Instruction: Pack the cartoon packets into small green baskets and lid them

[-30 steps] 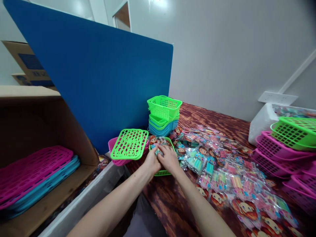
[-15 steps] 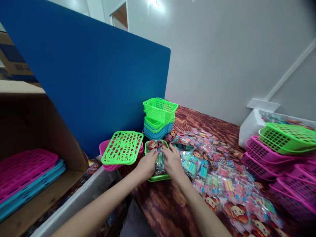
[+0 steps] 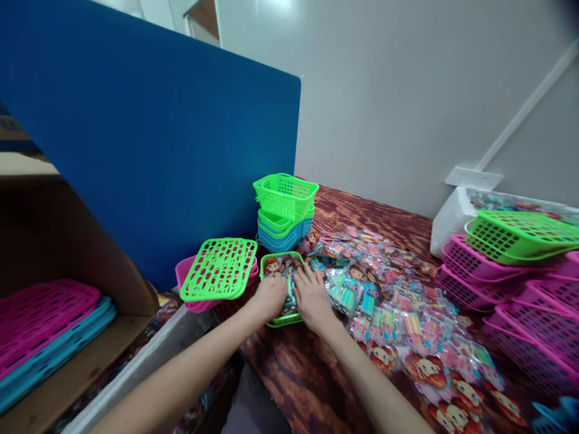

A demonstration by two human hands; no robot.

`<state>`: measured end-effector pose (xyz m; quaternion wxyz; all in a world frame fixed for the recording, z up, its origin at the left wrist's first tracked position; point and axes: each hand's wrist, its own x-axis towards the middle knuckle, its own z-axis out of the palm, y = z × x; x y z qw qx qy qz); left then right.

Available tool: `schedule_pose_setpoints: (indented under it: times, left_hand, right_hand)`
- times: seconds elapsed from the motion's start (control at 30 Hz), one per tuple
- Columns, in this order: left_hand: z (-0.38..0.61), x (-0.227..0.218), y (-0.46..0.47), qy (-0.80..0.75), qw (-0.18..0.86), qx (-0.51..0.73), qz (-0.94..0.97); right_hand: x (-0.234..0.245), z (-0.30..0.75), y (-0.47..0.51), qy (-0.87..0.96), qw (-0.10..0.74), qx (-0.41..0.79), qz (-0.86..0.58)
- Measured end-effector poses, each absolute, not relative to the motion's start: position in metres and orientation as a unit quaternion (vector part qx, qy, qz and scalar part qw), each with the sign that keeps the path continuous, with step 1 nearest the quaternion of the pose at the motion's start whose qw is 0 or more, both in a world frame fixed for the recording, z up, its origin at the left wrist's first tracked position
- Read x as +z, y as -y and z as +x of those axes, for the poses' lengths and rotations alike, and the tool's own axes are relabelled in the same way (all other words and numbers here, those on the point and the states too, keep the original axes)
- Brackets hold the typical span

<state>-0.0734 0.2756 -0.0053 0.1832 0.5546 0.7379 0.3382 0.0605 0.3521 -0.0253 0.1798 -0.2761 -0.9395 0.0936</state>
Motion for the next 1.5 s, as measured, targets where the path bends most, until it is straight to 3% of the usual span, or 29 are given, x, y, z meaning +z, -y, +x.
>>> schedule_pose_setpoints:
  times: [0.37, 0.6, 0.73, 0.93, 1.07, 1.17, 1.27, 1.5]
  left_hand:
    - [-0.074, 0.017, -0.271, -0.754, 0.117, 0.101, 0.638]
    - [-0.069, 0.006, -0.269, -0.769, 0.075, 0.028, 0.634]
    - [-0.067, 0.006, -0.267, -0.769, 0.04, 0.019, 0.638]
    - [-0.075, 0.012, -0.258, -0.758, -0.013, 0.036, 0.652]
    - [-0.053, 0.022, -0.251, -0.755, -0.087, 0.157, 0.631]
    - [-0.009, 0.018, -0.26, -0.689, 0.022, 0.317, 0.652]
    - [0.042, -0.006, -0.291, -0.648, 0.203, 0.35, 0.645]
    - [0.089, -0.062, -0.376, -0.744, 0.193, 0.379, 0.515]
  right_hand:
    - [-0.06, 0.075, -0.351, 0.845, 0.35, 0.285, -0.286]
    - [-0.052, 0.07, -0.351, 0.873, 0.256, 0.23, -0.345]
    - [-0.042, 0.079, -0.342, 0.863, 0.251, 0.279, -0.338]
    - [-0.054, 0.141, -0.326, 0.802, 0.374, 0.312, -0.345]
    - [-0.07, 0.22, -0.352, 0.712, 0.401, 0.281, -0.503]
    - [-0.079, 0.269, -0.384, 0.648, 0.405, 0.267, -0.588]
    - [-0.083, 0.277, -0.414, 0.618, 0.395, 0.282, -0.618]
    - [-0.089, 0.195, -0.441, 0.584, 0.405, 0.328, -0.623]
